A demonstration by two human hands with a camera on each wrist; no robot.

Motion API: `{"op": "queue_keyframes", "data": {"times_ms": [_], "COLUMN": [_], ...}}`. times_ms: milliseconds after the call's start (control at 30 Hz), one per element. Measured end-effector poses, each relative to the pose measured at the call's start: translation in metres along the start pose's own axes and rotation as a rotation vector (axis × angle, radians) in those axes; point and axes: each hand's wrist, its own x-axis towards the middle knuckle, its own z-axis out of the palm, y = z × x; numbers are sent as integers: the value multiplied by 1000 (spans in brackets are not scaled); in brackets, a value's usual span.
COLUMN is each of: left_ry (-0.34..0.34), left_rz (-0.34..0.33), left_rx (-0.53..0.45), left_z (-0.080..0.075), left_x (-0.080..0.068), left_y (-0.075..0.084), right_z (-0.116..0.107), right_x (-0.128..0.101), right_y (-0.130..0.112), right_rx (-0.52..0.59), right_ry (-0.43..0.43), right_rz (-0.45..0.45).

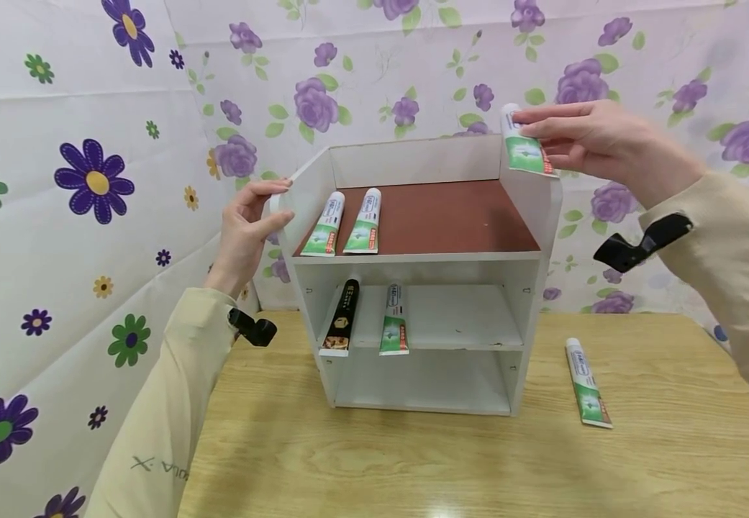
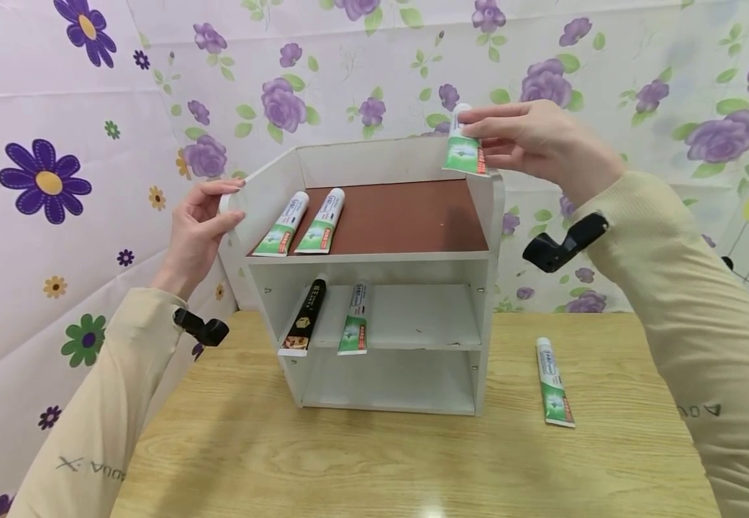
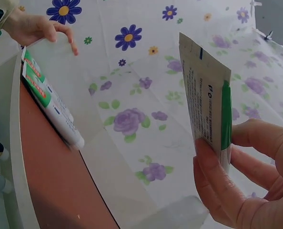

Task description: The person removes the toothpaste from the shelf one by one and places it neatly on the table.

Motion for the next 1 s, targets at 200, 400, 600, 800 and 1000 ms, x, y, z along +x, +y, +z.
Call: {"op": "queue_keyframes", "data": {"times_ms": [200,400,600,800,1000], "left_ry": [-4,-12,-14,-6,-4], "left_rz": [3,-2,-3,3,7], "left_rx": [12,1,5,12,15], "left_z": [0,-1,-2,-2,-1], "left_x": [0,-1,-2,-2,-1], "left_y": [1,0,-1,-1,-1], "right_z": [-24,-49,-73,-95,-121], "right_x": [-11,-22,-31,-35,-39], "right_y": [-3,-1,5,18,41], "right_rx": [-20,-21,-20,-89,-295], "right_ry": [-10,-40,-64,-48,-3], "right_rz": [-2,7,23,30,45]}}
